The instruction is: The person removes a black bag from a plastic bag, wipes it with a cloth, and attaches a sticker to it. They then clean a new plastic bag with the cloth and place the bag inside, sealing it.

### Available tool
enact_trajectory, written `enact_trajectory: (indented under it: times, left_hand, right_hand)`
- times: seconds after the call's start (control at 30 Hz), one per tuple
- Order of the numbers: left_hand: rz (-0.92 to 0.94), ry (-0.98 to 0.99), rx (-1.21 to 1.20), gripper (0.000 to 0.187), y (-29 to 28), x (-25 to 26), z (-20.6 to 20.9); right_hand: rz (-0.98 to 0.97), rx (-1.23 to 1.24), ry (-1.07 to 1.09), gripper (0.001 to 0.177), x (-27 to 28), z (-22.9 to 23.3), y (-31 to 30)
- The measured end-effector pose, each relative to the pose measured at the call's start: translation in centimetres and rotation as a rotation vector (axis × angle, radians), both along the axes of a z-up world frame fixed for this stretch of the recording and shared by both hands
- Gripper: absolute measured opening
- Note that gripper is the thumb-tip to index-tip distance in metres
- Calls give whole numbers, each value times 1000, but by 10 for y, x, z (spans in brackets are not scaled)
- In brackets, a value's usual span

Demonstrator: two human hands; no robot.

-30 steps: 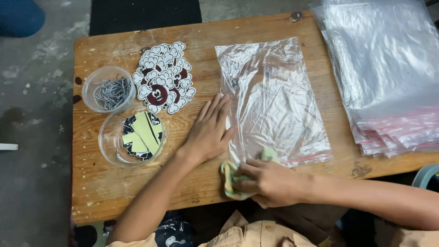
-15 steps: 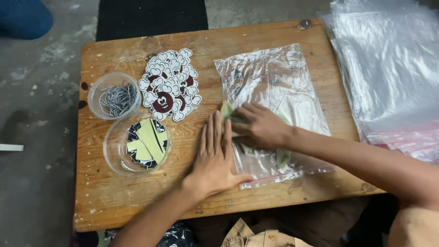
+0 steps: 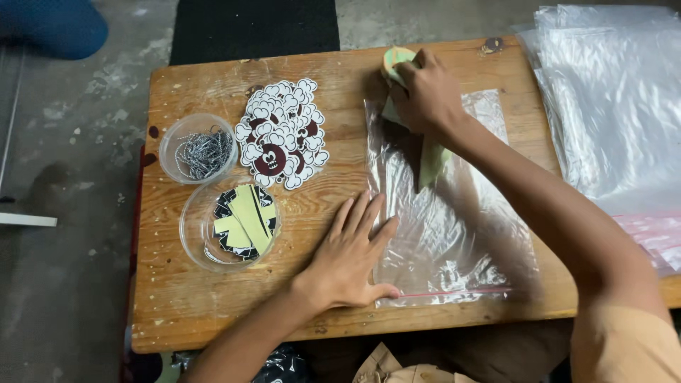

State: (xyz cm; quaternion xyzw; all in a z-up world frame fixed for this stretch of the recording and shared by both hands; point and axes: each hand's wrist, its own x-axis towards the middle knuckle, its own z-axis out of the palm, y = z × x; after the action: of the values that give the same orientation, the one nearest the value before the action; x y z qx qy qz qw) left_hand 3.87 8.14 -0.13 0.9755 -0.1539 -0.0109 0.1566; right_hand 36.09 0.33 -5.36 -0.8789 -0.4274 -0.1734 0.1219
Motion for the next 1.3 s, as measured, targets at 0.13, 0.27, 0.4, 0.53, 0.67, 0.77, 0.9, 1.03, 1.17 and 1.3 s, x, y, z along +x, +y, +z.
enact_trajectory:
  times: [0.13,0.27,0.4,0.53,0.67,0.77,0.9,1.03,1.17,1.3]
  left_hand:
    - [-21,-38,67,124,-2,3,-17]
    - [-42,-29,100,129,-5,3,-35]
    - [-51,-12,112,127,-5,4,-35]
    - [-61,-26,83,126,-6,4,-35]
    - [-64,52,75,125,-6,5,-31]
    - [-67,49,80,128,-6,5,-32]
    - [-47,89,80,129,-5,4,-33]
    - [6,-87,128,146,-6,1,-42]
    - [36,-289,318,155,-6,-1,-52]
    - [3,-21,87,132,-8,0,-30]
  right_hand:
    - [120,-95,115,40,-54,71,-34]
    - [208,-265,477,35,-72,95,-32]
    - [140,-166,480,41,-57,79,-3]
    - [303,-30,550,30,-27,43,32]
    - [352,-92,610,28,-12,38,46]
    - [221,95,823,27,-12,49,42]
    - [230,-98,477,36,-34,72,5]
    - [-15,-794,805,102,-135,158,-43]
    - [404,-515,287,50,-164,68,-86]
    - [540,-350,228,55,-140,47,-64]
